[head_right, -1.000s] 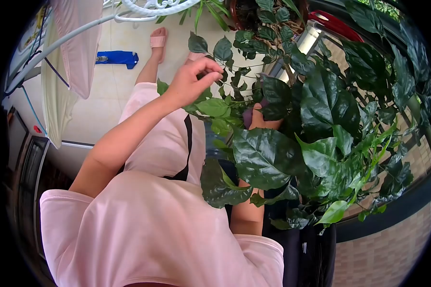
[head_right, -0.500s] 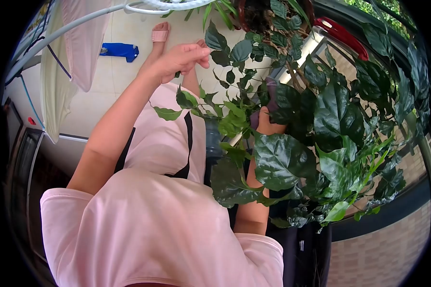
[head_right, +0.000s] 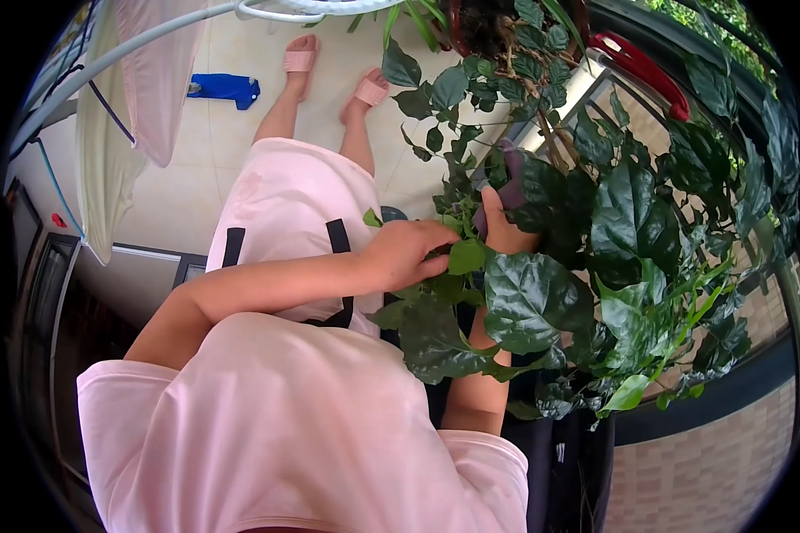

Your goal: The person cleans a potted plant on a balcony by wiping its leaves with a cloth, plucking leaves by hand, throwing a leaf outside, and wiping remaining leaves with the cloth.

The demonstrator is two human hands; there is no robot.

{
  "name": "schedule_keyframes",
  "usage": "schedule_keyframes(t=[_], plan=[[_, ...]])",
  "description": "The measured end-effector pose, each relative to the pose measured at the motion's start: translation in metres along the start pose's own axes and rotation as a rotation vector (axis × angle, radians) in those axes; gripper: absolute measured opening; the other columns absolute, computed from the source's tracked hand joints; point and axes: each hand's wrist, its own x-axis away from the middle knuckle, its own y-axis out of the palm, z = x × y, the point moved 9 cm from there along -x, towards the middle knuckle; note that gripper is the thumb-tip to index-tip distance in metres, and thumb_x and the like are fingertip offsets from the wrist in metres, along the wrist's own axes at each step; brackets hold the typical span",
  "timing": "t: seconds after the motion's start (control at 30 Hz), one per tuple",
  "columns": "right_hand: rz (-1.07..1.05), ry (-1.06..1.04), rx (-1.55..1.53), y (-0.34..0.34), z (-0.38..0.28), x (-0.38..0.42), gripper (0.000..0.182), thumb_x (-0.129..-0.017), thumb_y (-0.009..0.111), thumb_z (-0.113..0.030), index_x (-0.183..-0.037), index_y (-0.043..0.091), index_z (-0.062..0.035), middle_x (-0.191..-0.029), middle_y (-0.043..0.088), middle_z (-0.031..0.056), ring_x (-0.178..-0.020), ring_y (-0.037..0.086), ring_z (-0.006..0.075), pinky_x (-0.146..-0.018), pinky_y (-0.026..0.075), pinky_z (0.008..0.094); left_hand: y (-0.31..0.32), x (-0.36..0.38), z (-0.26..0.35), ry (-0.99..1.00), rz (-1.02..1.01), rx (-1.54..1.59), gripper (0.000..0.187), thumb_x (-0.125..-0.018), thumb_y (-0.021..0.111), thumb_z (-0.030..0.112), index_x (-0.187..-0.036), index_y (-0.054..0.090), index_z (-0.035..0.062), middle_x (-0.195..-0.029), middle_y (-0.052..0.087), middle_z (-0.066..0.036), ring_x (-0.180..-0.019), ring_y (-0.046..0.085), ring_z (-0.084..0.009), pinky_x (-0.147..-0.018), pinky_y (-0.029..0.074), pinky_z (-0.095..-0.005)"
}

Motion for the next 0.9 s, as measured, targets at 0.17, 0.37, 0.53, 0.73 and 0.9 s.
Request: schedule_keyframes(t=[0.17, 0.37, 0.53, 0.73, 0.9], plan=[[0.09, -0.08, 0.116, -0.009, 0.032, -0.001, 0.055, -0.076, 0.069, -0.022, -0.125, 0.051, -0.005, -0.122, 0.054, 0.0171, -0.112, 0.049, 0.035, -0.096, 0.037, 0.0404, 0.013, -0.014, -0.053, -0.371, -0.104, 0.64, 0.025, -0.086, 0.058, 0.02, -0.106, 0.062, 0.0039, -0.09, 0.066, -0.006, -0.067, 0.059, -0.0141, -0.061, 0.046, -0.0267], [0.083, -0.011, 0.065, -0.006, 0.035, 0.0, 0.055, -0.074, 0.068, -0.022, -0.125, 0.052, -0.0069, -0.123, 0.053, 0.019, -0.113, 0.048, 0.0389, -0.098, 0.036, 0.0435, -0.012, -0.042, -0.142, -0.806, 0.062, 0.663, 0.047, -0.08, 0.062, 0.02, -0.122, 0.051, 0.0021, -0.097, 0.064, -0.008, -0.059, 0.05, -0.0094, -0.048, 0.039, -0.0238], [0.074, -0.073, 0.114, -0.01, 0.007, -0.001, 0.054, -0.075, 0.065, -0.018, -0.126, 0.051, -0.0087, -0.122, 0.054, 0.0185, -0.111, 0.049, 0.0381, -0.096, 0.037, 0.0434, 0.049, -0.054, -0.149, -0.681, -0.132, 0.772, 0.09, -0.072, 0.067, 0.014, -0.142, 0.014, -0.0004, -0.105, 0.061, -0.013, -0.059, 0.051, -0.0116, -0.046, 0.038, -0.0226], [0.04, -0.137, 0.197, -0.009, -0.007, -0.004, 0.055, -0.074, 0.062, -0.01, -0.128, 0.051, -0.0109, -0.12, 0.054, 0.0173, -0.108, 0.05, 0.0363, -0.095, 0.037, 0.0421, 0.041, -0.064, -0.125, -0.587, -0.181, 1.029, 0.033, -0.079, 0.072, 0.035, -0.086, 0.052, 0.0093, -0.064, 0.043, 0.003, -0.052, 0.039, -0.008, -0.046, 0.031, -0.0246], [-0.003, -0.098, 0.133, -0.002, 0.002, -0.009, 0.056, -0.072, 0.061, -0.005, -0.127, 0.052, -0.0103, -0.117, 0.056, 0.0163, -0.105, 0.052, 0.0356, -0.094, 0.039, 0.0419, 0.026, -0.061, -0.135, -0.625, -0.012, 1.229, 0.031, -0.085, 0.066, 0.035, -0.078, 0.046, 0.0115, -0.056, 0.04, 0.004, -0.046, 0.038, -0.0084, -0.047, 0.032, -0.0247]])
